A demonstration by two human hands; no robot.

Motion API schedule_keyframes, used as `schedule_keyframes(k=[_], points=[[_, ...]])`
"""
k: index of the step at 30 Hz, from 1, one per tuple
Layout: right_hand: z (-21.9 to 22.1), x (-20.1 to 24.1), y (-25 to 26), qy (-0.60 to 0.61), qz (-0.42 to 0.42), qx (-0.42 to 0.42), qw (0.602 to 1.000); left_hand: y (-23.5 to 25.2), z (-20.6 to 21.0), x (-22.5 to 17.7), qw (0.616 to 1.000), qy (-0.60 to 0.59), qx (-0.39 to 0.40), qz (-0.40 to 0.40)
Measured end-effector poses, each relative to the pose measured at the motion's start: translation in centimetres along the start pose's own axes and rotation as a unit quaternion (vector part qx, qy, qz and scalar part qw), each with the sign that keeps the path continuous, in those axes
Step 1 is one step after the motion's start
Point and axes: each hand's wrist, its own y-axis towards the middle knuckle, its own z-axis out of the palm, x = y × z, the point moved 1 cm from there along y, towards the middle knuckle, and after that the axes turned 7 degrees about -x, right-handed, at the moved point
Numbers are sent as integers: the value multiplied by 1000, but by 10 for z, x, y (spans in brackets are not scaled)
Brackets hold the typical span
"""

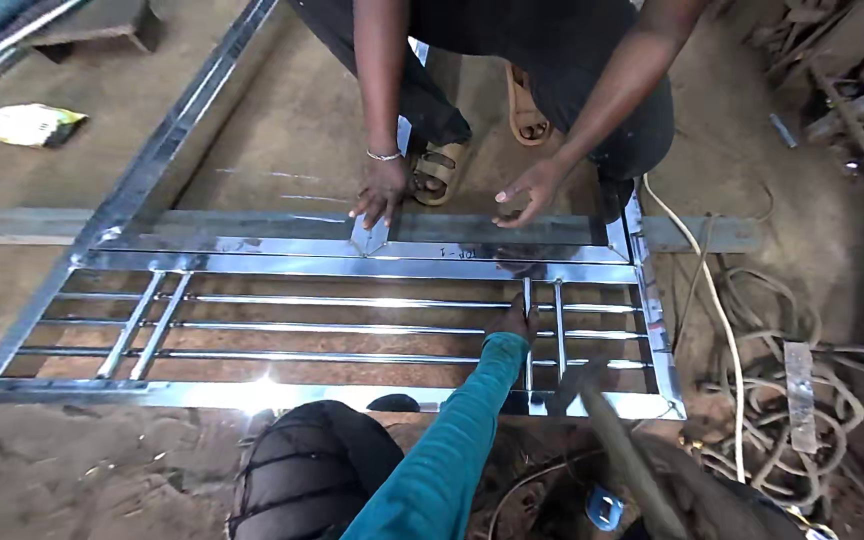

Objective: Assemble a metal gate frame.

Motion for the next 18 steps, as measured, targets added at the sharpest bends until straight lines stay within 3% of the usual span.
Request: schedule_keyframes(k=[3,6,8,14,18], points=[[2,-19,57,-37,-98,-82,991,-1,-1,-2,1000,4,4,-15],[20,-25,125,-59,-110,-180,976,-3,-4,-4,999,6,20,-24],[34,-28,153,-57,-95,-195,975,-1,-1,-1,1000,-4,18,-20],[43,-40,176,-122,-118,-183,968,-3,3,1,999,-24,22,-22],[35,-43,174,-50,-77,-202,975,1,8,1,1000,-7,9,-14]])
